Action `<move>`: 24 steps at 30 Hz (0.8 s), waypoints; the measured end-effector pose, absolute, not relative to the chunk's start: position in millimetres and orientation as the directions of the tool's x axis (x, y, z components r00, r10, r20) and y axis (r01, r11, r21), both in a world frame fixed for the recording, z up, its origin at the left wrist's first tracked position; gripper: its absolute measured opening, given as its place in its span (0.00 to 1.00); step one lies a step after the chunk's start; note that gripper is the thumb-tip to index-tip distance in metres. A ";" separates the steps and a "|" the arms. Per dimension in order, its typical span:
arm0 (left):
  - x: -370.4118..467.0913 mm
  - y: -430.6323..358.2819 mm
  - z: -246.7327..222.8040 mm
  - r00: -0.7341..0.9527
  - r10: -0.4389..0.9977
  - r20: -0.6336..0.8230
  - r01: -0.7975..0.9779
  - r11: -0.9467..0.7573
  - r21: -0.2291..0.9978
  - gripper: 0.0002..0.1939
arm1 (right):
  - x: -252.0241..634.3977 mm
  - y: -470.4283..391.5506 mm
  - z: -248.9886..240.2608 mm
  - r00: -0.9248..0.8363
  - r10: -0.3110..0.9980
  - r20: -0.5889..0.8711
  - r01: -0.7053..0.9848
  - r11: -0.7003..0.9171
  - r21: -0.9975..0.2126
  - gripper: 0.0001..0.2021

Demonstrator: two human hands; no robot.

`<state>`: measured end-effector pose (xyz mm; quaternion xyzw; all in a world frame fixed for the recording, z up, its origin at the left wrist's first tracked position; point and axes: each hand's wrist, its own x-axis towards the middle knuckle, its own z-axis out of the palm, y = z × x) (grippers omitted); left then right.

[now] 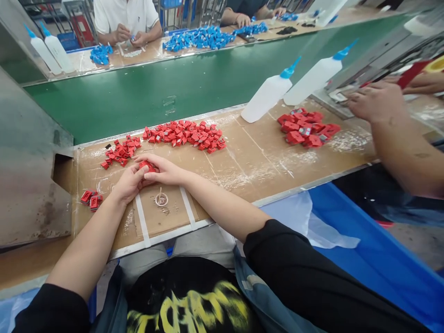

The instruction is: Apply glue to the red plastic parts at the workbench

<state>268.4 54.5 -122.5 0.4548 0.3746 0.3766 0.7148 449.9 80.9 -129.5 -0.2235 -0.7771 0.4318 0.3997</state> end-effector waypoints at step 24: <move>246.4 15.7 -72.6 0.344 0.914 0.216 0.719 -0.404 0.565 0.34 | 507.0 42.8 -105.0 -0.432 0.714 0.551 0.434 0.700 -0.567 0.25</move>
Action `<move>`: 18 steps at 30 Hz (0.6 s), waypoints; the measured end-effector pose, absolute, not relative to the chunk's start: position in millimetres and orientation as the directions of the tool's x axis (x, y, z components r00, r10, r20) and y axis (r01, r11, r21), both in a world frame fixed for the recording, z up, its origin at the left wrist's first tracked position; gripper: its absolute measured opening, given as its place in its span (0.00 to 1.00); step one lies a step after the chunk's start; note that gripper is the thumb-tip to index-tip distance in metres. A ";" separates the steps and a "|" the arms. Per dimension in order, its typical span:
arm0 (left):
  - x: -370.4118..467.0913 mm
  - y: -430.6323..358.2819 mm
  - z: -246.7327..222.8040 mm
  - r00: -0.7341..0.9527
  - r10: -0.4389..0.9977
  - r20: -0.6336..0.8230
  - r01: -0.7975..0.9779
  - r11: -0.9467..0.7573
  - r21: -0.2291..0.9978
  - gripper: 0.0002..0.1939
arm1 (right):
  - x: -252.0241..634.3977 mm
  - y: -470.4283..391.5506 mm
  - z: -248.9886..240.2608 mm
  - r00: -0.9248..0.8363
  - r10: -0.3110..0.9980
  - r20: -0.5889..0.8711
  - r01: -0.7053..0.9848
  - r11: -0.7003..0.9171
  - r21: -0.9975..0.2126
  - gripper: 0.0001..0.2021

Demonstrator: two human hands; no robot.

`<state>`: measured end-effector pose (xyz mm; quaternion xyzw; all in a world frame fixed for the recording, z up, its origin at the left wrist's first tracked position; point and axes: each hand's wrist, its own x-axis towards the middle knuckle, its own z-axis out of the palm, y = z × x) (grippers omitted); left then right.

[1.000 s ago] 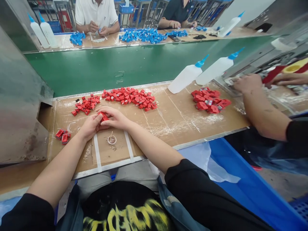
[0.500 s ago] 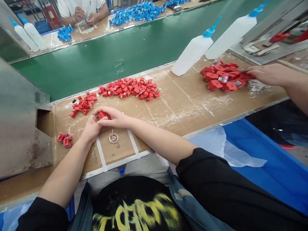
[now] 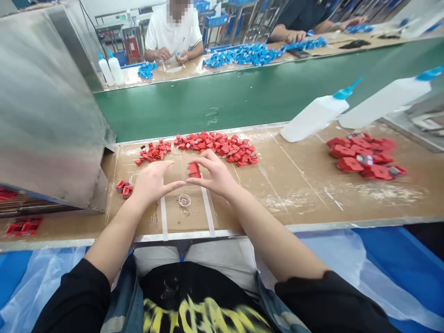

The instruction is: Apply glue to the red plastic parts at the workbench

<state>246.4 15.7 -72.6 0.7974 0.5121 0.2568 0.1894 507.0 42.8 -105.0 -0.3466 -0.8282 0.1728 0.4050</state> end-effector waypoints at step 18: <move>215.0 32.4 -79.6 0.063 0.979 -0.193 -0.345 0.203 0.916 0.32 | 521.1 29.7 -96.4 -0.581 0.792 0.187 0.658 0.593 -0.465 0.22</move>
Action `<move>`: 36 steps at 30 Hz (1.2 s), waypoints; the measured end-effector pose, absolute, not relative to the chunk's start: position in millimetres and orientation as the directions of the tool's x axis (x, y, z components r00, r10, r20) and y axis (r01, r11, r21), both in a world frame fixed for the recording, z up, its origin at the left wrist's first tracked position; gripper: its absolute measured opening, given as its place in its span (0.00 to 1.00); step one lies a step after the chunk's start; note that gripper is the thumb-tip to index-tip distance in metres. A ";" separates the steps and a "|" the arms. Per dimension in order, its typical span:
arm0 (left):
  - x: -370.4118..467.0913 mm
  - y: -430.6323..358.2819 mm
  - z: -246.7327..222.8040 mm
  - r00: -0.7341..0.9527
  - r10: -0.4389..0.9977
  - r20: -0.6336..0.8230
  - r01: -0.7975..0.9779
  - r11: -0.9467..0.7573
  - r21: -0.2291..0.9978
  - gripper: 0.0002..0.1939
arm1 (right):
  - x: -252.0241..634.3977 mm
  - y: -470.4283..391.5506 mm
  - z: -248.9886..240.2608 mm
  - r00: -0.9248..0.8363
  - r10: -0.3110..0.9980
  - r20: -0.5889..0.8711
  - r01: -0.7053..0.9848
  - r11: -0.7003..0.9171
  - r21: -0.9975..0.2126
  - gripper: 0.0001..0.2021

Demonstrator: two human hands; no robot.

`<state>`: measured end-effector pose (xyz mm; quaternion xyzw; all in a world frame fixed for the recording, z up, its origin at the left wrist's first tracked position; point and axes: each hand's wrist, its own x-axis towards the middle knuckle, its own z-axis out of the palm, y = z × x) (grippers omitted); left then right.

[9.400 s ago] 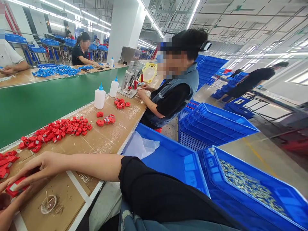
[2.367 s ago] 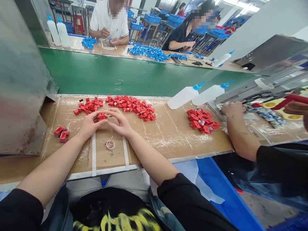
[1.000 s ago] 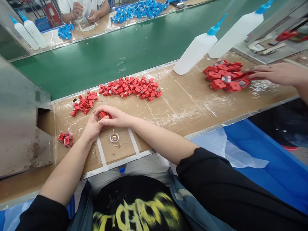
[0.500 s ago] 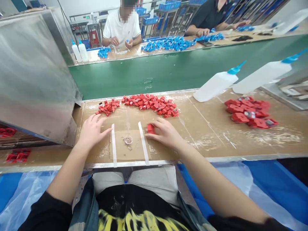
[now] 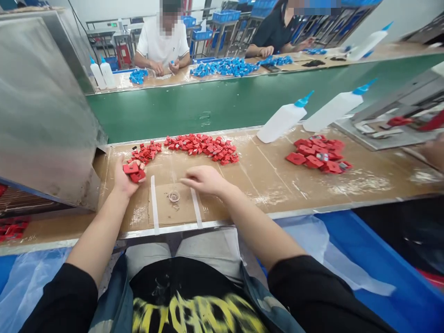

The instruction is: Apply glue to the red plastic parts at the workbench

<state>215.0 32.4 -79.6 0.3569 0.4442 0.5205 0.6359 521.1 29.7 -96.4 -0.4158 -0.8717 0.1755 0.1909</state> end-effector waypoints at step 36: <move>274.7 50.0 -125.3 0.394 0.892 0.223 0.691 -0.447 0.567 0.13 | 464.9 47.7 -125.8 -0.350 0.831 0.432 0.381 0.548 -0.745 0.23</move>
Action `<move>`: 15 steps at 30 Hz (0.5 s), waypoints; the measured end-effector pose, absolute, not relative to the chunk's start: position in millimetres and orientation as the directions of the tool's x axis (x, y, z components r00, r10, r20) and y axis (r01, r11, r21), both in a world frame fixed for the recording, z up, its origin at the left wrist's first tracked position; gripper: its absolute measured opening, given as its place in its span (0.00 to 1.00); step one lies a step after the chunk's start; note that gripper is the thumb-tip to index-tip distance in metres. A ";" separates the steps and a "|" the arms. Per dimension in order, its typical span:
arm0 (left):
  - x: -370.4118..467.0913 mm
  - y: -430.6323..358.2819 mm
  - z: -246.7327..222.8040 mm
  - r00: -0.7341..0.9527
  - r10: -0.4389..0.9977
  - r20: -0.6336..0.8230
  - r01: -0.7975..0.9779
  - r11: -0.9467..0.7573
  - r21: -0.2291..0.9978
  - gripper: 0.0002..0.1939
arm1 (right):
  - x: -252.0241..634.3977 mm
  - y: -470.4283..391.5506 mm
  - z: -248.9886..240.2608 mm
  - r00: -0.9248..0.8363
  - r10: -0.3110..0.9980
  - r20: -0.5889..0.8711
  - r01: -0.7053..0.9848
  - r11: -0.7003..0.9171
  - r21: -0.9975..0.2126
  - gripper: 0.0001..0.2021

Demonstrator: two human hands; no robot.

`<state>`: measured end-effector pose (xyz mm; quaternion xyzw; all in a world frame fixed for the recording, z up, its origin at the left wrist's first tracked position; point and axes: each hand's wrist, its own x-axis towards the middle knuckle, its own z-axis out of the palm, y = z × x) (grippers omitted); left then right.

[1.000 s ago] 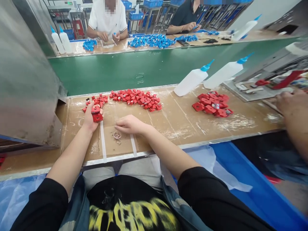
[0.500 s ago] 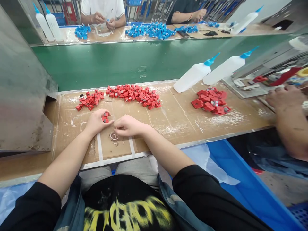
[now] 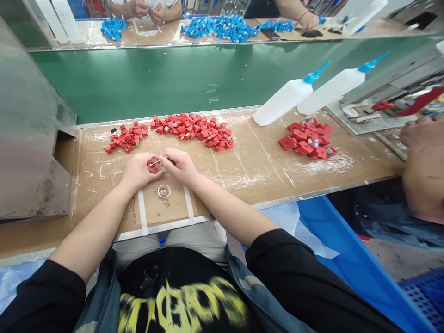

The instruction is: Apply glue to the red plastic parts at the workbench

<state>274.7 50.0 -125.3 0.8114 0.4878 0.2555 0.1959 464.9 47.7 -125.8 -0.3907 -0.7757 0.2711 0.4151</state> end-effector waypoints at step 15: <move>275.9 50.1 -123.4 0.358 0.909 0.214 0.664 -0.409 0.626 0.13 | 466.6 42.1 -125.1 -0.358 0.809 0.465 0.446 0.586 -0.676 0.19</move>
